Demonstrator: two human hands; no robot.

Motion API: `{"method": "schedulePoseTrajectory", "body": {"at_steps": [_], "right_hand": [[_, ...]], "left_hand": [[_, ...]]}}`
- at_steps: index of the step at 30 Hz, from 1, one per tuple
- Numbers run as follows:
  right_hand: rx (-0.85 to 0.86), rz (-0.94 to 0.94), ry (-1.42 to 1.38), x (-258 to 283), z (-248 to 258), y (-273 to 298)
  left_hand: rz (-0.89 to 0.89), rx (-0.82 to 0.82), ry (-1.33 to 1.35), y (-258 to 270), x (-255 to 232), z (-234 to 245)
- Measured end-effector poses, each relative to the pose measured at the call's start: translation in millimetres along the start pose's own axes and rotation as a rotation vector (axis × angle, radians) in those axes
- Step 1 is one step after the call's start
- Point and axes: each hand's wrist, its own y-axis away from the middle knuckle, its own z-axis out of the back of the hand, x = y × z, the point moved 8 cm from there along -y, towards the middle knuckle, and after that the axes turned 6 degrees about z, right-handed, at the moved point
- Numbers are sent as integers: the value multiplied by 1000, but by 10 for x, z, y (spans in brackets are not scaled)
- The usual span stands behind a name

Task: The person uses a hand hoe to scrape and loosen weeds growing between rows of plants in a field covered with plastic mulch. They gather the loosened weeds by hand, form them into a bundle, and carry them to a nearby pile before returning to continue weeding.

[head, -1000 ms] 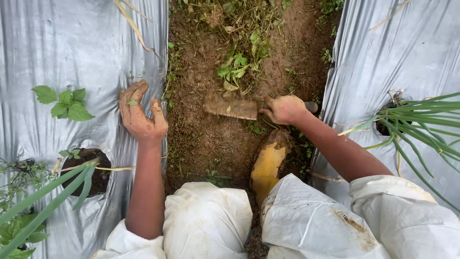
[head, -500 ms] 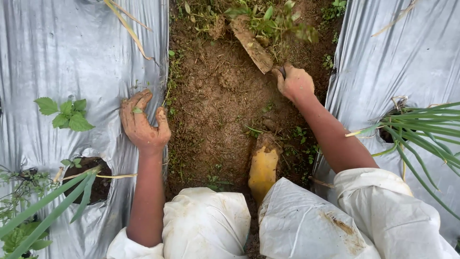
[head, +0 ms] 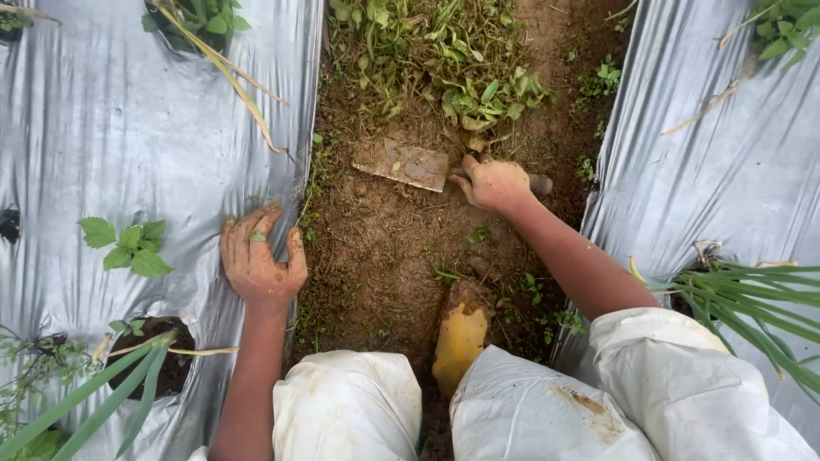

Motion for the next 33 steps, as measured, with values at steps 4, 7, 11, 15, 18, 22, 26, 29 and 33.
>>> {"method": "schedulePoseTrajectory", "body": {"at_steps": [4, 7, 11, 15, 18, 22, 26, 29, 33], "right_hand": [[-189, -190, -154, -540, 65, -482], [-218, -91, -73, -382, 379, -546], [-37, 106, 7, -179, 522, -687], [-243, -75, -51, -1024, 418, -1484], [-149, -293, -186, -1215, 685, -1759], [-264, -325, -238, -1415, 1019, -2020], [-274, -177, -222, -1114, 1372, -1516], [-82, 1, -91, -620, 1482, -1092], [103, 133, 49, -526, 1262, -1302]], "left_hand": [[5, 27, -27, -14, -29, 0], [-11, 11, -28, -78, -10, 12], [7, 55, -13, -81, -82, 66], [-10, 166, 7, -157, -82, 21], [-26, 372, -26, -271, -161, 82], [-68, 450, -48, -451, -182, 211], [-74, 581, -59, -415, -18, 136], [-66, 568, -208, -360, 153, -15], [-150, 590, -355, -554, 11, -285]]}}
